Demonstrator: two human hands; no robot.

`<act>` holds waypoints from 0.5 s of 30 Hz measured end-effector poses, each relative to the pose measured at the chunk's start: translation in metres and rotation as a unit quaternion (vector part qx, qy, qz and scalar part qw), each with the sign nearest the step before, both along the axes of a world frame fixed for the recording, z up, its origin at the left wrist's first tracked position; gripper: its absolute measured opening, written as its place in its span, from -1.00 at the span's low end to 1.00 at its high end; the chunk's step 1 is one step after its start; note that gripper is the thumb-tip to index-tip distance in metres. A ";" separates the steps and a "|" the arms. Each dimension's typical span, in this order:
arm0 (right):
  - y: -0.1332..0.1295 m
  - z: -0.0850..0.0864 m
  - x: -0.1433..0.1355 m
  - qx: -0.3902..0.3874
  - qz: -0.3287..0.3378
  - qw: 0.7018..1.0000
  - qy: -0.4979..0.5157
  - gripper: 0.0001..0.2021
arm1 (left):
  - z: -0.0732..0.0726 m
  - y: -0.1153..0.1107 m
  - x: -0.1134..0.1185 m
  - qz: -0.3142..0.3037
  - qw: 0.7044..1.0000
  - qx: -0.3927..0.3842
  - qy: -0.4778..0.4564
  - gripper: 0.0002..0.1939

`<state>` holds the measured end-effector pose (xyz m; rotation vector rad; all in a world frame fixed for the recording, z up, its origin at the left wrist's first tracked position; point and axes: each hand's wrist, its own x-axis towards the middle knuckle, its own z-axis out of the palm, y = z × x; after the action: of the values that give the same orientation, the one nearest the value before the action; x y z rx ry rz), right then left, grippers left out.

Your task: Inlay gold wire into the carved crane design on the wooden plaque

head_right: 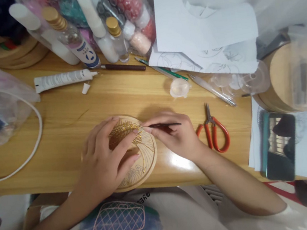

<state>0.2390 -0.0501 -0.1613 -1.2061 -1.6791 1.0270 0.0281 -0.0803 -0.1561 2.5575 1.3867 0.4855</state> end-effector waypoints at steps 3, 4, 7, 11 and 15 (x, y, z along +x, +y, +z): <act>0.000 0.000 0.000 0.005 0.000 1.000 -0.003 -0.86 | 0.000 -0.001 0.000 0.000 1.000 0.002 0.000 -0.62; 0.000 0.000 0.001 0.005 0.001 1.000 -0.003 -0.87 | 0.000 -0.001 0.000 0.000 1.000 0.003 0.000 -0.62; 0.000 0.000 0.001 0.004 0.006 1.000 -0.002 -0.87 | 0.000 -0.001 0.000 0.001 1.000 0.005 -0.001 -0.62; -0.001 0.000 0.000 0.001 0.010 1.000 -0.006 -0.87 | 0.000 0.000 0.000 0.000 1.000 0.004 -0.003 -0.59; -0.001 0.000 0.001 -0.001 0.011 1.000 -0.007 -0.87 | -0.001 0.000 0.000 0.002 1.000 0.009 -0.007 -0.56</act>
<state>0.2396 -0.0513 -0.1615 -1.2007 -1.7060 1.0366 0.0278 -0.0805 -0.1571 2.5620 1.3890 0.5181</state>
